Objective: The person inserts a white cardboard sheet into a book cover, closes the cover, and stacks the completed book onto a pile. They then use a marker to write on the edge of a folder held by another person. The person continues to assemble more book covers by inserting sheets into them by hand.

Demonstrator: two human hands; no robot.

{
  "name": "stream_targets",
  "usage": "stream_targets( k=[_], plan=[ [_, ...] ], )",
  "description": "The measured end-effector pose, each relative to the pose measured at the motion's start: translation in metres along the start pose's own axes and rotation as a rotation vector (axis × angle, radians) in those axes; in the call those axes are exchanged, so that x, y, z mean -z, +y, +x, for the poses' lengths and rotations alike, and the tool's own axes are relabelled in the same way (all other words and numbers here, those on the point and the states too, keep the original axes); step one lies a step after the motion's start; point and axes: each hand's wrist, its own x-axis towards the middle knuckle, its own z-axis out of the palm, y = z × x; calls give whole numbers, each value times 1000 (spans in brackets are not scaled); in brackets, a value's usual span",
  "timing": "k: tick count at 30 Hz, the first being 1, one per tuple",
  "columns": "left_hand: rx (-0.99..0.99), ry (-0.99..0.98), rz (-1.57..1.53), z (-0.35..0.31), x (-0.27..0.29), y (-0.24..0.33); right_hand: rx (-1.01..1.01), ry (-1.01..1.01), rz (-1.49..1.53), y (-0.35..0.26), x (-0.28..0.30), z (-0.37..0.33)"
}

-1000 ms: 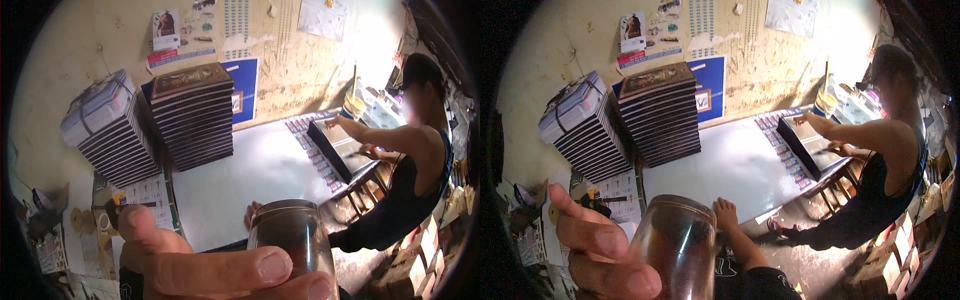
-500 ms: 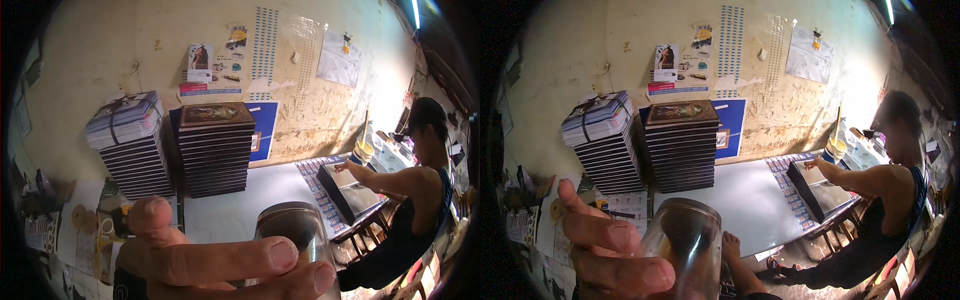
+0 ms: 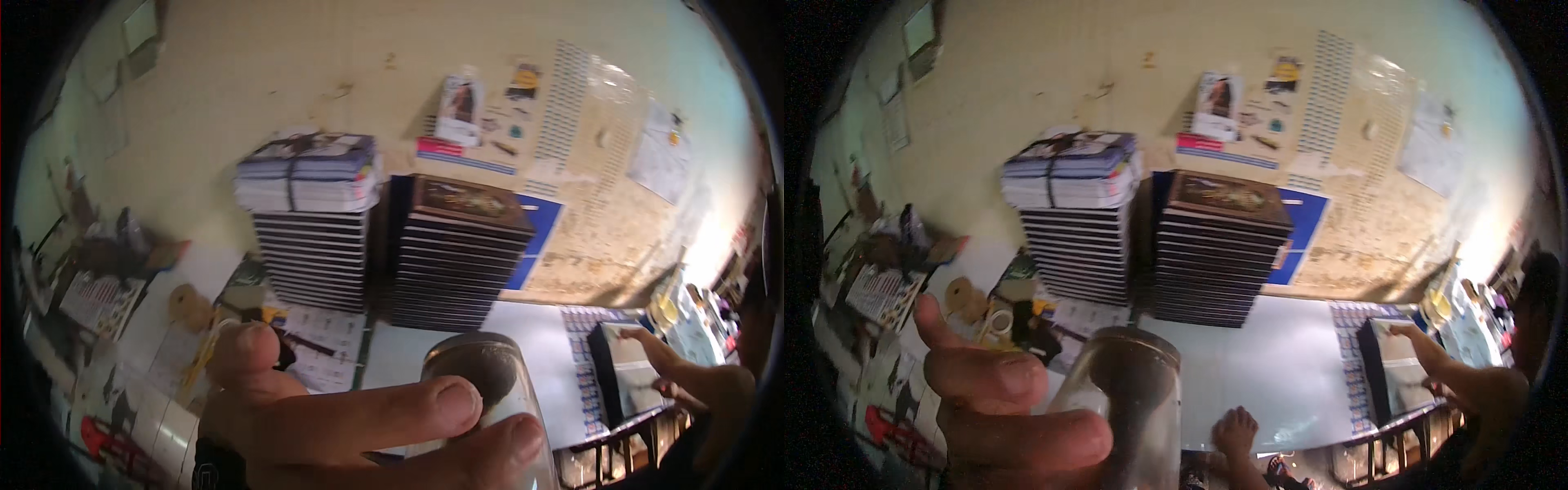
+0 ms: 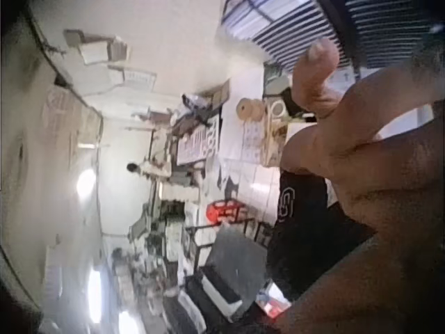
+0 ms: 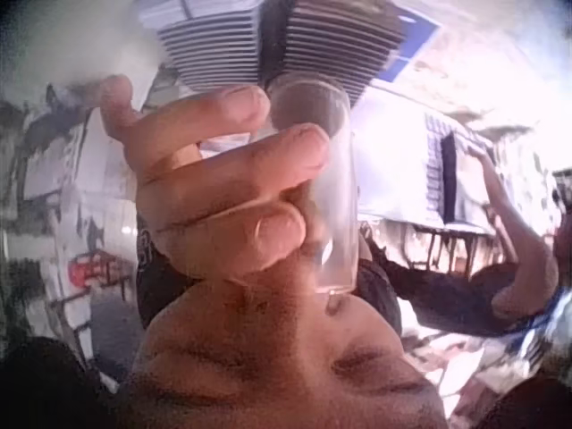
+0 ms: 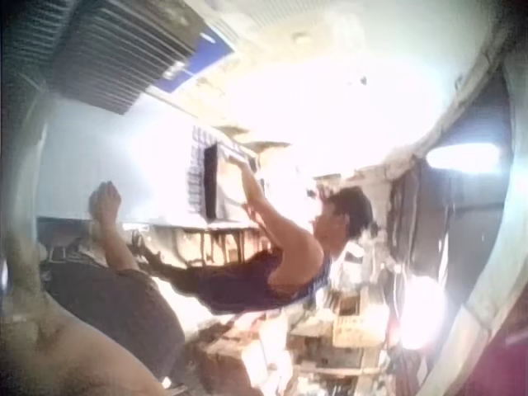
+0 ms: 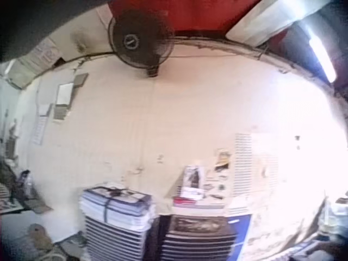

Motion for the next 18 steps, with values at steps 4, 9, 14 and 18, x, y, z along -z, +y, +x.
stream_targets(
  k=[4, 9, 14, 18],
  plan=[
    [-17, -175, 108, -43, 35, -33, 114, 65, -153, 29, -43, -6],
    [793, -589, 132, -104, 93, -50, 2, 30, -93, 15, -47, 7],
    [1237, -374, 215, -261, 178, -103, 50, 13, -212, 16, -51, 11],
    [1529, -361, 498, -383, 250, -116, 71, 11, -195, 21, -61, 9]
  ],
)
